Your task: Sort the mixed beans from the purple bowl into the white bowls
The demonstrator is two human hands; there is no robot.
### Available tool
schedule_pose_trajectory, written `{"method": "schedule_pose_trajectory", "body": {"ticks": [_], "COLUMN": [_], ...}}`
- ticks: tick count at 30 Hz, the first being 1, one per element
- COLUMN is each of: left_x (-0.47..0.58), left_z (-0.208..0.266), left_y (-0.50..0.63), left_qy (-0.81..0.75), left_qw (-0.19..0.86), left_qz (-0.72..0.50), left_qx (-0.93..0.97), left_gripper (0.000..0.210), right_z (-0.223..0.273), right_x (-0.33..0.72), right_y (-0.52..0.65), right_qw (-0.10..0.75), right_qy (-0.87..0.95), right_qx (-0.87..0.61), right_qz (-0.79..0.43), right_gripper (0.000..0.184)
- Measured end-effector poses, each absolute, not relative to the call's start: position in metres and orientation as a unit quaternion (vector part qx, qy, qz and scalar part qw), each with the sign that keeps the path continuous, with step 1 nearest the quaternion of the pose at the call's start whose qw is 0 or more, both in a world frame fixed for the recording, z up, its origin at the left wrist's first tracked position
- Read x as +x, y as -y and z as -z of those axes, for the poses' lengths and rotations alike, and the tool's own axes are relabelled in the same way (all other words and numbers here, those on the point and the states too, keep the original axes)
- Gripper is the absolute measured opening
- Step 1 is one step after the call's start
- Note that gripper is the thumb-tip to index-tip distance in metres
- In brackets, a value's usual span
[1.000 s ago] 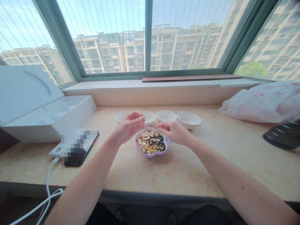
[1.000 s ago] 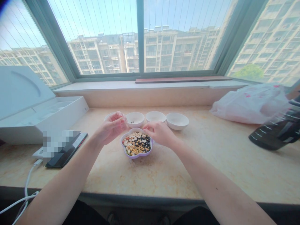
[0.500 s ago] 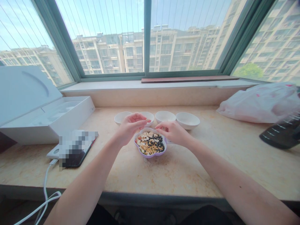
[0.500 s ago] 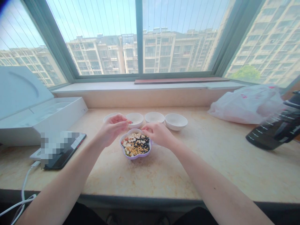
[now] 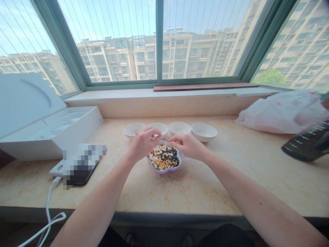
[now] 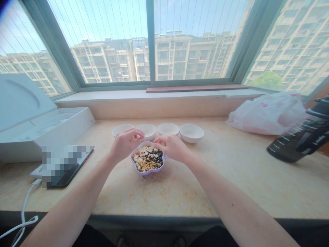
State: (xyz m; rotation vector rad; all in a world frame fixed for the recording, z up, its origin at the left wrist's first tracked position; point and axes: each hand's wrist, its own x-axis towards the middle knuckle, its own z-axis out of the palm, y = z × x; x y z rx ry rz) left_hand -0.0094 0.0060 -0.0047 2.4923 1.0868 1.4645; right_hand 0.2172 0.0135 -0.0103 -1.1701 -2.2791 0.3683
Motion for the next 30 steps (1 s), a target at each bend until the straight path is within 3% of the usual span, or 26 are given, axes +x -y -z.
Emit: {"method": "schedule_pose_trajectory", "body": {"ticks": [6, 11, 20, 30], "left_x": [-0.013, -0.037, -0.084, -0.086], "left_z": [0.0, -0.004, 0.009, 0.018], "left_y": [-0.006, -0.021, -0.05, -0.054], "left_qy": [-0.357, -0.469, -0.657, -0.656], "left_qw": [0.025, 0.012, 0.01, 0.009], "left_qz": [-0.466, -0.463, -0.313, -0.288], "left_qx": [0.809, 0.752, 0.685, 0.697], "left_gripper": [0.011, 0.016, 0.027, 0.033], "right_z": [0.01, 0.009, 0.01, 0.009], "right_x": [0.217, 0.217, 0.216, 0.214], "right_y": [-0.013, -0.012, -0.012, -0.009], "right_qw": [0.274, 0.272, 0.262, 0.247], "right_qy": [0.848, 0.845, 0.843, 0.845], "right_qx": [-0.433, -0.44, -0.441, -0.442], "right_qz": [-0.134, -0.138, -0.162, -0.168], "right_gripper": [0.019, 0.02, 0.021, 0.022]}}
